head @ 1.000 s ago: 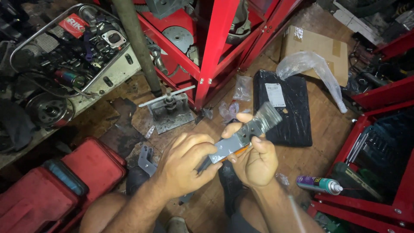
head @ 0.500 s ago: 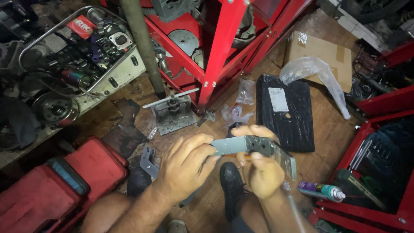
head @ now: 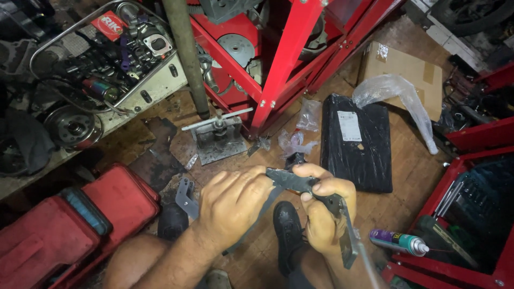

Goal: The person assembles a metal frame structure using an Allen key to tighten bolts. They retrieve tools from a red toolbox, manipulate metal rods and brackets, and use a utility knife to cut a plastic bag.

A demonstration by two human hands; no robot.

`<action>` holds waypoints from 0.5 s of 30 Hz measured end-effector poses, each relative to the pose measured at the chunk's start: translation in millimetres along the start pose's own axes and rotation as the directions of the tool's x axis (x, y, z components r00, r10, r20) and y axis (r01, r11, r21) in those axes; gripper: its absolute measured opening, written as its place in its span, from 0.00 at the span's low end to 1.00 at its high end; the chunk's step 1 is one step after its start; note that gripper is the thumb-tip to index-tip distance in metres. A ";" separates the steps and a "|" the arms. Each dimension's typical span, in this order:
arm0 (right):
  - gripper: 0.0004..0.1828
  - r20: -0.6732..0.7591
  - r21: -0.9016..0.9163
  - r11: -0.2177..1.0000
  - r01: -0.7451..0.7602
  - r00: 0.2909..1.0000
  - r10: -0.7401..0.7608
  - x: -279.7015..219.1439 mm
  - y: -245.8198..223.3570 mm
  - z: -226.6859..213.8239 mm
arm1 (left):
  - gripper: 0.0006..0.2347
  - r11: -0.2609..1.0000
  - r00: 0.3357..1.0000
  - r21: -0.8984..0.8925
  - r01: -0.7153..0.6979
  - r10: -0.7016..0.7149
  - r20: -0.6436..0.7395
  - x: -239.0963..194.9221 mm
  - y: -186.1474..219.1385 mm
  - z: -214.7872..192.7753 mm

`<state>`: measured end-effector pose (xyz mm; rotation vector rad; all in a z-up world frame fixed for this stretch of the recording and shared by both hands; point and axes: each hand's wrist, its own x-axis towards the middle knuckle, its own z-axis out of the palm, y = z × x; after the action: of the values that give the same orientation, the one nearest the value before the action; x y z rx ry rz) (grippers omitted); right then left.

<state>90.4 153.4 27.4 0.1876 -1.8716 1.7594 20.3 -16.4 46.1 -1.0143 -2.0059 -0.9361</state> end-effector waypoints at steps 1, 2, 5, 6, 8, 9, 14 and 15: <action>0.13 0.007 0.020 1.000 0.012 1.000 -0.012 -0.1 1.3 -0.3 | 0.05 1.000 1.000 -0.024 0.011 -0.011 0.014 1.4 0.5 -1.4; 0.13 0.014 0.039 0.999 0.024 1.000 -0.024 -0.1 2.6 -0.6 | 0.06 0.999 0.999 -0.048 0.022 -0.021 0.029 2.9 1.1 -2.9; 0.14 -0.001 0.015 0.999 0.037 0.999 -0.037 -0.8 3.4 -0.1 | 0.06 0.996 1.000 -0.093 -0.002 0.004 0.024 -0.1 -2.2 0.4; 0.14 0.001 0.015 0.999 0.037 0.999 -0.037 -0.7 0.8 0.5 | 0.06 0.996 1.000 -0.092 -0.001 0.003 0.023 -1.3 -2.7 2.0; 0.13 0.017 -0.028 0.999 0.037 0.999 -0.037 -0.4 -4.7 1.6 | 0.06 0.989 1.000 -0.147 0.009 -0.007 0.018 -3.3 -3.5 5.3; 0.13 0.017 -0.027 0.999 0.039 0.999 -0.038 -1.1 -1.9 0.7 | 0.06 0.989 1.000 -0.146 0.008 -0.006 0.017 -3.4 -3.8 5.1; 0.19 -0.041 0.079 0.993 -0.083 0.995 0.086 -1.8 1.8 -3.9 | 0.05 0.980 1.000 -0.199 0.021 -0.022 -0.001 -2.5 -3.9 6.5; 0.19 -0.042 0.079 0.993 -0.083 0.995 0.086 -0.8 6.9 -6.7 | 0.05 0.980 1.000 -0.200 0.020 -0.021 -0.001 -2.9 -3.5 6.3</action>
<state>89.9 160.5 20.9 0.0982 -1.8053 1.8786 17.1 -13.7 39.6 -1.1004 -1.9522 -1.1684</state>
